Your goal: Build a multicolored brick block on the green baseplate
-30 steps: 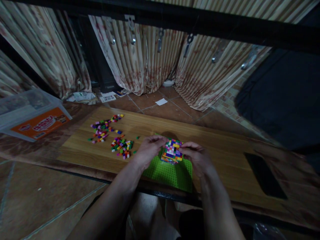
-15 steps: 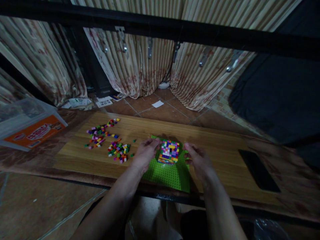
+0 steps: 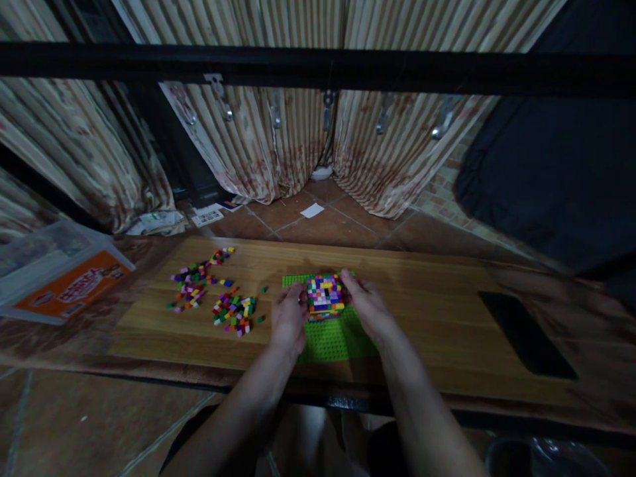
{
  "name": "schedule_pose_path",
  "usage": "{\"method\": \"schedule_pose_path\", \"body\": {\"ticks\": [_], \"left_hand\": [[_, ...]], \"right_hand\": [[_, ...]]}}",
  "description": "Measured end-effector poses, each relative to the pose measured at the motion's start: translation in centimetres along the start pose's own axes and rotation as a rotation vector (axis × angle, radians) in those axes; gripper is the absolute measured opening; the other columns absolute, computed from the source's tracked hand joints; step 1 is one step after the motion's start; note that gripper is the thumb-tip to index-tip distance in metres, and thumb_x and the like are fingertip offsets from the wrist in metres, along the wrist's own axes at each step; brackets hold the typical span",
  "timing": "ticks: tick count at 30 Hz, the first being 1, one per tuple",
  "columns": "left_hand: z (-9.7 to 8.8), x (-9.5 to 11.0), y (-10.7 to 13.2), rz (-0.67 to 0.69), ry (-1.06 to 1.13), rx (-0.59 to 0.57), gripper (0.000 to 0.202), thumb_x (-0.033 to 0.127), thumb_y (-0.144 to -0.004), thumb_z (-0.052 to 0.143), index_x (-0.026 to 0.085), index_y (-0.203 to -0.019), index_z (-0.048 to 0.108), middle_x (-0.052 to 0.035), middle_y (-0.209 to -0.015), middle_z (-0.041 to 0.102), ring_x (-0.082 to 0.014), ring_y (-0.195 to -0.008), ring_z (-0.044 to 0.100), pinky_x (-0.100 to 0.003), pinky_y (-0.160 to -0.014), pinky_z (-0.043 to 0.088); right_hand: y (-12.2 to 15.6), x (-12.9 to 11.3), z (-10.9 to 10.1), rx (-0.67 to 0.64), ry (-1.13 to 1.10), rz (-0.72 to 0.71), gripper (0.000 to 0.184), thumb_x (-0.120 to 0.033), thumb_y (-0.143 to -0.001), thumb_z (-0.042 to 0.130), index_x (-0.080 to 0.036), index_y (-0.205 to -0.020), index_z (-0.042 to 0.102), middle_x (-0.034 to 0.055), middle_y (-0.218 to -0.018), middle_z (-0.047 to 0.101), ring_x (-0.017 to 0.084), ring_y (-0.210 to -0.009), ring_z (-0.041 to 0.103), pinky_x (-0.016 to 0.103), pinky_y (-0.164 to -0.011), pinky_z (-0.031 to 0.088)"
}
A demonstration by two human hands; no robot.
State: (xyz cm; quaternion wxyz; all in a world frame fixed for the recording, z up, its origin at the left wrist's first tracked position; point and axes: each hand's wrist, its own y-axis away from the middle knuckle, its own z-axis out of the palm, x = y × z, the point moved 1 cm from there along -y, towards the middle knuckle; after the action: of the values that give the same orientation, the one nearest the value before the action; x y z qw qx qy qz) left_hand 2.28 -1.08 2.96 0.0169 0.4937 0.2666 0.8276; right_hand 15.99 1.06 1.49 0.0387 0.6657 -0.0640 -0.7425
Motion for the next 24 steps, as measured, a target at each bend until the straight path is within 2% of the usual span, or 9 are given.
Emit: {"method": "schedule_pose_path", "body": {"ticks": [3, 5, 7, 10, 12, 14, 17, 20, 24], "left_hand": [[-0.3, 0.3, -0.2, -0.054, 0.089, 0.004, 0.025, 0.033, -0.065, 0.071, 0.013, -0.071, 0.058, 0.0064, -0.057, 0.048, -0.0011, -0.042, 0.034, -0.015, -0.041, 0.023], [-0.6, 1.0, -0.2, -0.08, 0.173, -0.037, 0.022, 0.032, -0.069, 0.069, 0.012, -0.071, 0.059, 0.005, -0.058, 0.05, -0.0014, -0.042, 0.036, -0.014, -0.04, 0.025], [-0.8, 2.0, 0.0, -0.084, 0.314, -0.106, 0.022, 0.034, -0.076, 0.064, 0.012, -0.074, 0.061, 0.0018, -0.061, 0.054, -0.0034, -0.047, 0.044, -0.014, -0.044, 0.035], [-1.0, 3.5, 0.5, -0.101, 0.517, -0.274, 0.035, 0.043, -0.085, 0.053, 0.011, -0.085, 0.065, -0.0081, -0.081, 0.066, -0.0127, -0.074, 0.063, -0.022, -0.068, 0.052], [-0.9, 4.2, 1.0, -0.118, 0.584, -0.387, 0.043, 0.049, -0.085, 0.05, 0.01, -0.094, 0.066, -0.0137, -0.099, 0.068, -0.0205, -0.097, 0.064, -0.031, -0.083, 0.053], [-0.8, 4.4, 1.4, -0.131, 0.607, -0.463, 0.048, 0.053, -0.084, 0.05, 0.01, -0.101, 0.065, -0.0158, -0.112, 0.065, -0.0249, -0.111, 0.059, -0.036, -0.092, 0.05], [-0.5, 4.4, 1.7, -0.136, 0.613, -0.524, 0.052, 0.056, -0.083, 0.05, 0.012, -0.107, 0.064, -0.0161, -0.12, 0.062, -0.0268, -0.12, 0.053, -0.038, -0.096, 0.047], [-0.5, 4.4, 1.8, -0.118, 0.619, -0.554, 0.055, 0.058, -0.082, 0.049, 0.013, -0.111, 0.062, -0.0153, -0.123, 0.06, -0.0264, -0.124, 0.051, -0.037, -0.099, 0.045], [-0.6, 4.5, 2.0, -0.095, 0.601, -0.571, 0.056, 0.06, -0.082, 0.049, 0.014, -0.113, 0.061, -0.0141, -0.127, 0.058, -0.0245, -0.126, 0.048, -0.034, -0.103, 0.042]], "right_hand": [[-0.3, 0.1, -0.1, 0.009, 0.002, 0.002, 0.047, -0.063, -0.075, 0.058, -0.018, -0.078, 0.071, 0.0053, -0.072, 0.072, 0.015, -0.061, 0.063, 0.028, -0.062, 0.05], [-0.3, 0.2, -0.6, 0.104, 0.01, -0.023, 0.045, -0.06, -0.075, 0.059, -0.018, -0.086, 0.071, 0.0066, -0.082, 0.073, 0.015, -0.063, 0.063, 0.027, -0.059, 0.05], [-0.2, 0.1, -1.2, 0.244, 0.036, -0.097, 0.041, -0.055, -0.074, 0.062, -0.018, -0.09, 0.07, 0.007, -0.087, 0.072, 0.015, -0.063, 0.062, 0.026, -0.056, 0.048], [0.4, -1.0, -1.4, 0.387, 0.111, -0.32, 0.03, -0.046, -0.077, 0.064, -0.019, -0.089, 0.071, 0.0048, -0.082, 0.072, 0.016, -0.068, 0.062, 0.028, -0.063, 0.049], [1.2, -2.2, -0.9, 0.399, 0.155, -0.485, 0.021, -0.038, -0.08, 0.064, -0.02, -0.088, 0.071, 0.0046, -0.086, 0.071, 0.018, -0.079, 0.064, 0.032, -0.074, 0.049], [2.3, -3.4, 0.1, 0.325, 0.244, -0.601, 0.015, -0.032, -0.081, 0.063, -0.022, -0.087, 0.072, 0.0048, -0.089, 0.07, 0.019, -0.084, 0.064, 0.033, -0.077, 0.049], [3.7, -4.8, 1.9, 0.123, 0.406, -0.681, 0.013, -0.027, -0.083, 0.06, -0.026, -0.089, 0.071, 0.0037, -0.091, 0.067, 0.018, -0.085, 0.063, 0.031, -0.075, 0.05], [4.5, -5.2, 3.1, -0.042, 0.541, -0.668, 0.014, -0.025, -0.084, 0.059, -0.028, -0.093, 0.071, 0.0035, -0.093, 0.066, 0.018, -0.086, 0.063, 0.032, -0.077, 0.05], [4.7, -4.5, 4.0, -0.085, 0.625, -0.634, 0.015, -0.025, -0.085, 0.059, -0.028, -0.095, 0.07, 0.0045, -0.097, 0.065, 0.02, -0.092, 0.062, 0.035, -0.081, 0.05]]}}
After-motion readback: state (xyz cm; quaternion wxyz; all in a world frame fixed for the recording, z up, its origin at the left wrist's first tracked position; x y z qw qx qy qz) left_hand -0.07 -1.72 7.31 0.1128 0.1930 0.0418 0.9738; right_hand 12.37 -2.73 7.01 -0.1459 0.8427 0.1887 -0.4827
